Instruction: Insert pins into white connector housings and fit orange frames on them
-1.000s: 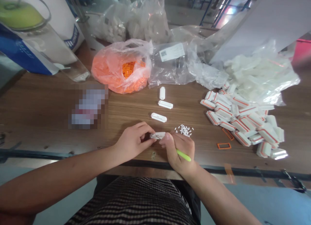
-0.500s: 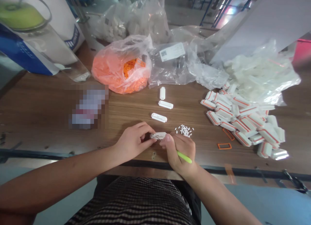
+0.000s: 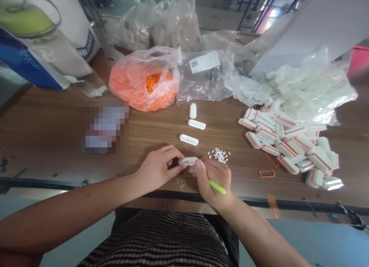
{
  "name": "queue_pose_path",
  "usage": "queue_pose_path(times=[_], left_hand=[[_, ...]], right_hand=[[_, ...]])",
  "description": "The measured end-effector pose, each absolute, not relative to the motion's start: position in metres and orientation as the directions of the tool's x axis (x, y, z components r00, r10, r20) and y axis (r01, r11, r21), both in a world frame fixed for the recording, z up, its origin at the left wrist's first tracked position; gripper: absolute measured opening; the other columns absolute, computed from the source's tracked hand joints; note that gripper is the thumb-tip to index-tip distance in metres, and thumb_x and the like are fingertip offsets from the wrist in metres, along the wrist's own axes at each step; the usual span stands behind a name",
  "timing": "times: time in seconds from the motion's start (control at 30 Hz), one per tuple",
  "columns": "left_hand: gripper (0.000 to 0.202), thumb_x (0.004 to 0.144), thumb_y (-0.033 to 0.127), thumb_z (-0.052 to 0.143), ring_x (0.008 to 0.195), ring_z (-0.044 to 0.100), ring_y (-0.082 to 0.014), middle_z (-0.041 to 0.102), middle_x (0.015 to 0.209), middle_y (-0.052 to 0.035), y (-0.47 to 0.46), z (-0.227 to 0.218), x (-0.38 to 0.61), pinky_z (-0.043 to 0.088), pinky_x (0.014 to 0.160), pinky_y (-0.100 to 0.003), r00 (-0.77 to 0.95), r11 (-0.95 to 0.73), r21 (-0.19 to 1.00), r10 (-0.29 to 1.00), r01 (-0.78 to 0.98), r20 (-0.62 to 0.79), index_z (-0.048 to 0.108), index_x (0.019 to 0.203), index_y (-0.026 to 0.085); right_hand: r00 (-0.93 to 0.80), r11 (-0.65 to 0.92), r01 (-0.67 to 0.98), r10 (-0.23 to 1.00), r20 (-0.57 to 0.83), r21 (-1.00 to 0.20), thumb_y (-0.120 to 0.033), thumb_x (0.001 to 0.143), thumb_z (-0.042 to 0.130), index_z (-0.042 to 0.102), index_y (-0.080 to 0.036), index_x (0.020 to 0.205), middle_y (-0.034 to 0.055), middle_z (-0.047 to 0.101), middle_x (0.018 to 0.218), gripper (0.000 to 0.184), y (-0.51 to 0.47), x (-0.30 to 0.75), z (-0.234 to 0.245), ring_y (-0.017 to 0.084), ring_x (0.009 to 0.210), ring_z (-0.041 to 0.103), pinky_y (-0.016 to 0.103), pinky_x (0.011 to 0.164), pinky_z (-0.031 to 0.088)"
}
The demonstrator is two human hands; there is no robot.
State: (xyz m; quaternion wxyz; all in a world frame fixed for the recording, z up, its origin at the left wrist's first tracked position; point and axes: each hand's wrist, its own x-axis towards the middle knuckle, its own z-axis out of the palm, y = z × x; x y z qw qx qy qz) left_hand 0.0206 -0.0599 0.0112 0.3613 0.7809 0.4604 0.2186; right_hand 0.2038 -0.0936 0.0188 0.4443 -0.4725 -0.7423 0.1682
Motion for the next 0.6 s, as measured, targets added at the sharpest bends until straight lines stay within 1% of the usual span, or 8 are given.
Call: queue_pose_path(times=[0.43,0.6], left_hand=[[0.008,0.082,0.021,0.069,0.062,0.05,-0.0101,0.059,0.083,0.0025,-0.0595,0.0114,0.0208,0.039,0.059,-0.025,0.479,-0.316,0.759,0.878,0.569,0.007,0.067,0.09,0.021],[0.009,0.082,0.022,0.069,0.061,0.049,-0.01,0.059,0.084,0.0027,-0.0594,0.0105,0.0208,0.039,0.059,-0.025,0.478,-0.316,0.754,0.879,0.575,0.004,0.066,0.09,0.021]], right_hand=[[-0.201,0.517,0.55,0.844,0.497,-0.656,-0.01,0.093,0.046,0.064,-0.019,0.067,-0.0014,0.065,0.059,0.033,-0.0927,0.2021,0.0211,0.01,0.052,0.061,0.023,0.051,0.047],[-0.255,0.522,0.566,0.847,0.467,-0.638,-0.01,0.094,0.044,0.062,-0.018,0.064,-0.0013,0.061,0.055,0.036,-0.0902,0.2031,0.0233,0.009,0.049,0.058,0.023,0.05,0.045]])
